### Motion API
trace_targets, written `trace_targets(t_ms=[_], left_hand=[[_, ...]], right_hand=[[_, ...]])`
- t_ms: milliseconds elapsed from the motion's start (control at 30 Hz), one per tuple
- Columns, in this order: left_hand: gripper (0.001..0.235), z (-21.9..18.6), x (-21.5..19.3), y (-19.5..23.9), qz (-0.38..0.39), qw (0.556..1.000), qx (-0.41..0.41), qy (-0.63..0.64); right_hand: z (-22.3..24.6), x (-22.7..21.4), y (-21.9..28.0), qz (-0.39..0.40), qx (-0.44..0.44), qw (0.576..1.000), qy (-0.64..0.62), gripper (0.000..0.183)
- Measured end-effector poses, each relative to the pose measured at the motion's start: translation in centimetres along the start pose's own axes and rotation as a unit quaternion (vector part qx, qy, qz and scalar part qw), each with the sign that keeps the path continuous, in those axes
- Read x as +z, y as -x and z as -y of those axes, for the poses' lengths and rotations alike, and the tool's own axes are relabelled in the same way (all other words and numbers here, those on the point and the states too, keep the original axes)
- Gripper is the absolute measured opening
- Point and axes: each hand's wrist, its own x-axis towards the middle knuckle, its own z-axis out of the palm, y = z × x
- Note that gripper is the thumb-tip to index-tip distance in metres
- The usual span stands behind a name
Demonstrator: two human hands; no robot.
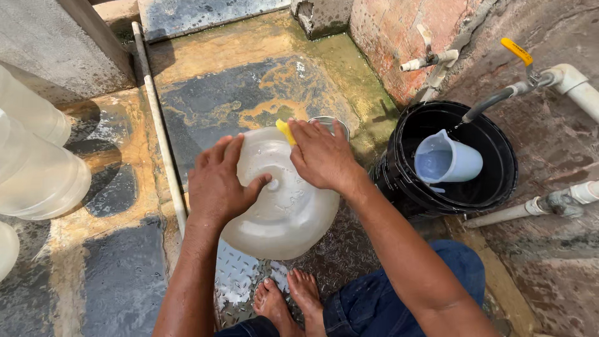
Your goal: The person scrubs the exterior of large plastic water jugs using a yellow sponge and soapy water, then rinses them with water poured from a pitcher.
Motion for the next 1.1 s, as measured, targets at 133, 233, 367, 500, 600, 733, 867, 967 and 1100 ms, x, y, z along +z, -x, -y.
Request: trace_targets(t_ms=[133, 233, 367, 500, 600, 733, 867, 967, 1100], left_hand=[[0.095, -1.3, -1.5, 0.2, 0.016, 0.992, -0.122, -0.037], [0.100, -1.8, -3.2, 0.0, 0.142, 0.971, -0.187, -0.035], [0.107, -0.6, -2.6, -0.1, -0.001, 0.998, -0.005, -0.069], [0.110, -0.1, -1.4, -1.1, -0.007, 0.999, 0.024, 0.033], [0.113, 0.4, -0.5, -1.2, 0.041, 0.996, -0.017, 0.074], [0.089, 2.3, 1.1, -1.5, -0.009, 0.986, 0.009, 0.164], [0.056, 4.2, 2.7, -0.9, -0.080, 0.981, 0.023, 0.174], [0.054, 3.7, 3.9, -0.6, -0.101, 0.979, -0.022, 0.176], [0.055, 1.2, 4.2, -0.7, -0.088, 0.978, -0.102, 0.161]], right_hand=[[-0.6, 1.5, 4.9, -0.113, -0.037, 0.985, -0.129, 0.065], [-1.0, 2.9, 7.0, -0.154, -0.043, 0.972, -0.172, 0.065], [-3.1, 2.8, 5.7, -0.113, -0.018, 0.979, -0.166, 0.066], [-2.7, 1.0, 1.9, -0.005, 0.016, 0.997, -0.081, 0.073], [-0.3, 0.9, -2.0, 0.013, -0.030, 0.999, -0.011, 0.079], [3.3, 1.0, -4.8, -0.041, -0.162, 0.984, 0.059, 0.068], [2.0, 0.7, -3.3, -0.042, -0.105, 0.990, 0.081, 0.061], [-0.5, 0.5, 1.0, -0.097, -0.100, 0.989, 0.043, 0.062], [0.7, 0.5, 5.2, -0.103, -0.143, 0.983, 0.047, 0.050]])
